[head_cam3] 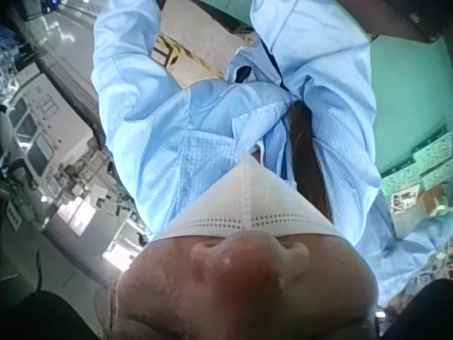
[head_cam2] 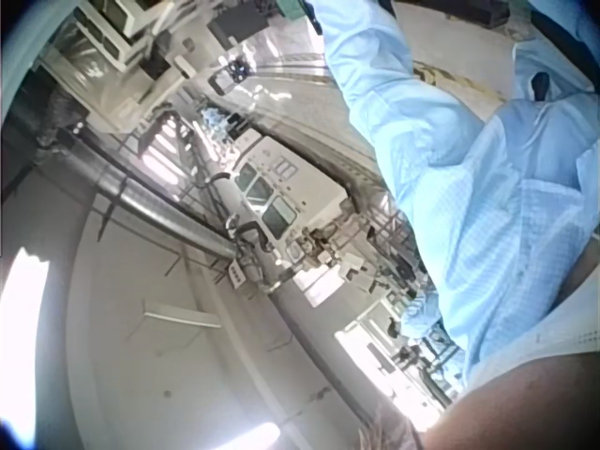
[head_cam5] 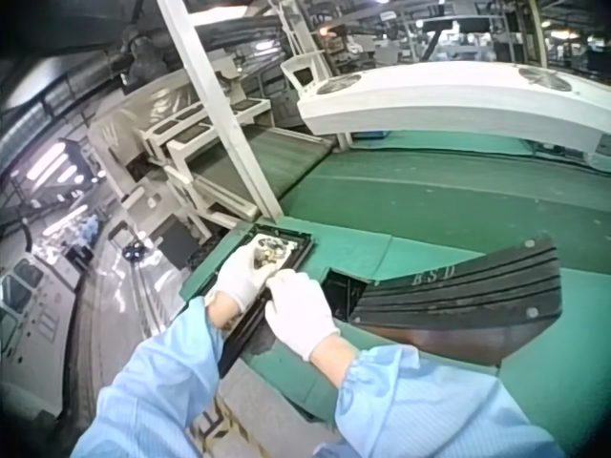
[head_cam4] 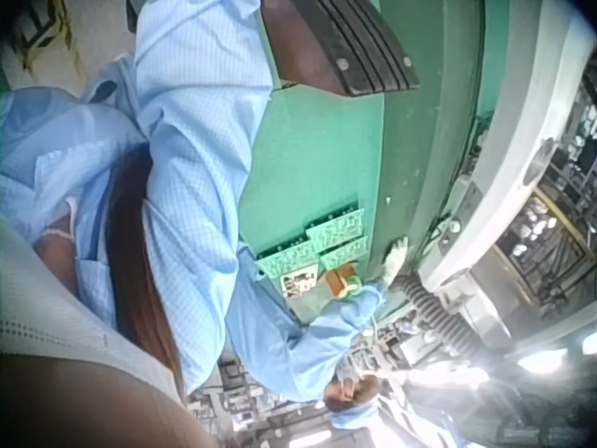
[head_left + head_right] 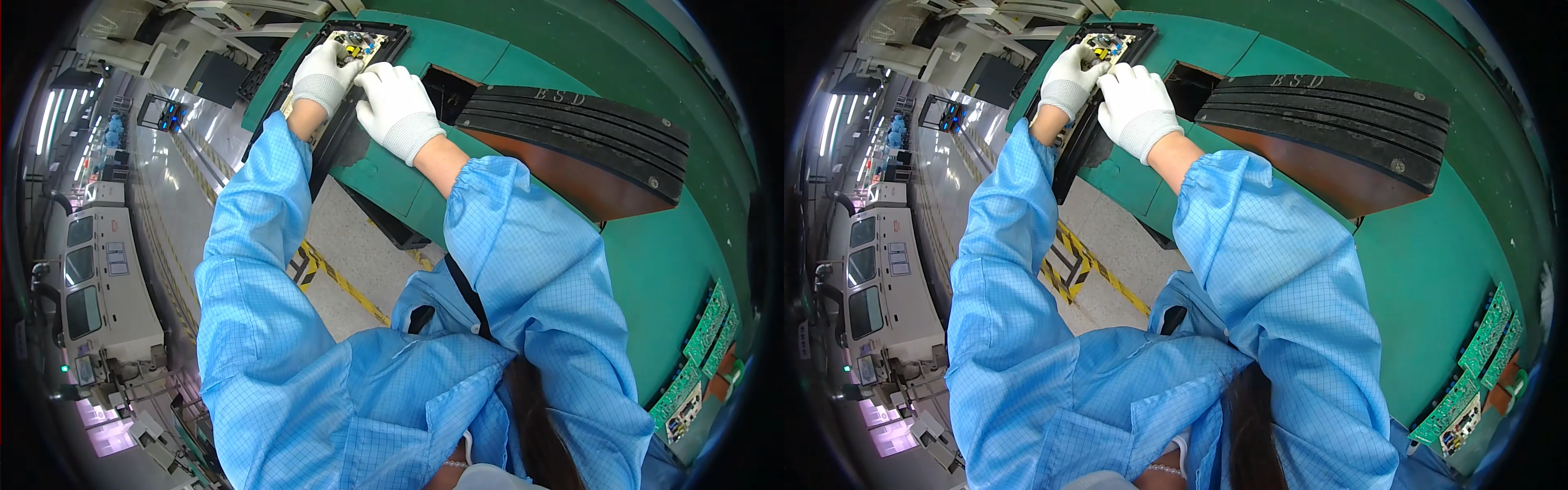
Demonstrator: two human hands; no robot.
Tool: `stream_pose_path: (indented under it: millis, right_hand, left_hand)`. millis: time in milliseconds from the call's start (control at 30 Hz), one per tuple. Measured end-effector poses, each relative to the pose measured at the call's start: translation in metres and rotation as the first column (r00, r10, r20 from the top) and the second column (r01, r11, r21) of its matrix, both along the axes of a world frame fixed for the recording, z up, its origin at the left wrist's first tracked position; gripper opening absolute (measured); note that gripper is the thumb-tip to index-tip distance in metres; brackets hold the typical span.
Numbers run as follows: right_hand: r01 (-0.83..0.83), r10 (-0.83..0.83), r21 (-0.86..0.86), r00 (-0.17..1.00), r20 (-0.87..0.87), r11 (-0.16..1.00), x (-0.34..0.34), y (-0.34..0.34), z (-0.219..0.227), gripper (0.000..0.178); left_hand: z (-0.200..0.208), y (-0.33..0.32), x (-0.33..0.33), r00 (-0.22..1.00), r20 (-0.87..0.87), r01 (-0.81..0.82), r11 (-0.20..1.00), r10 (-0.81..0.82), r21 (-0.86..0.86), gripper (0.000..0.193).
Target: Inspecting printed circuit boards and organizing them into a rack on an assembly line.
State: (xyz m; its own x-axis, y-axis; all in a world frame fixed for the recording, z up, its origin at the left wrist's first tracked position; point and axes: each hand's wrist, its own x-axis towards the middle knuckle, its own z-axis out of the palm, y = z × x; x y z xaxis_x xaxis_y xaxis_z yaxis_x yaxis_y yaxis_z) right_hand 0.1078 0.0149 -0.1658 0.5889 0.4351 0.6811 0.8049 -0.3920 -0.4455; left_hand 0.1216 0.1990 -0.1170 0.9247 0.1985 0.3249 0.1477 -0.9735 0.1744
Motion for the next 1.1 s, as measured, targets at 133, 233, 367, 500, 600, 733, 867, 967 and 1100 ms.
stream_pose_path:
  millis: [133, 233, 367, 500, 600, 733, 867, 967, 1100]
  right_hand:
    - [0.003, -0.003, 0.007, 1.000, 0.007, 1.000, 0.000, 0.000, 0.000, 0.030]
    - [0.006, -0.006, -0.018, 1.000, -0.018, 1.000, 0.000, 0.000, 0.001, 0.030]
    - [0.009, -0.008, 0.019, 0.999, -0.050, 1.000, 0.002, 0.001, 0.000, 0.030]
    - [0.044, -0.037, 0.063, 0.994, -0.108, 0.997, 0.007, 0.001, -0.001, 0.032]
    - [0.088, -0.079, 0.147, 0.995, -0.061, 0.985, 0.006, -0.002, 0.012, 0.039]
    - [0.111, -0.152, 0.381, 0.985, 0.079, 0.918, 0.003, -0.014, 0.061, 0.054]
    - [0.010, -0.151, 0.505, 0.959, 0.239, 0.863, 0.005, -0.046, 0.123, 0.081]
    - [-0.164, -0.005, 0.484, 0.944, 0.329, 0.859, 0.003, -0.074, 0.157, 0.094]
    - [-0.188, 0.038, 0.375, 0.927, 0.373, 0.908, -0.012, -0.118, 0.187, 0.086]
  left_hand:
    - [0.002, -0.002, 0.001, 0.999, -0.030, -0.023, 1.000, 0.024, 0.007, 0.039]
    - [0.004, -0.005, 0.000, 0.998, -0.052, -0.026, 0.999, 0.028, 0.023, 0.038]
    - [0.016, 0.000, -0.006, 0.997, 0.054, 0.052, 0.999, -0.052, 0.012, 0.034]
    - [0.048, 0.019, -0.020, 0.961, 0.260, 0.111, 0.993, -0.098, -0.034, 0.041]
    - [0.081, 0.029, -0.036, 0.934, 0.341, 0.219, 0.922, -0.104, -0.319, 0.042]
    - [0.116, 0.024, -0.081, 0.859, 0.485, 0.451, 0.692, -0.165, -0.564, 0.032]
    - [0.137, 0.010, -0.113, 0.855, 0.492, 0.496, 0.533, -0.164, -0.685, 0.033]
    - [0.136, -0.008, -0.123, 0.831, 0.521, 0.545, 0.473, -0.196, -0.692, 0.030]
    - [0.131, -0.045, -0.127, 0.761, 0.576, 0.645, 0.250, -0.297, -0.722, 0.036]
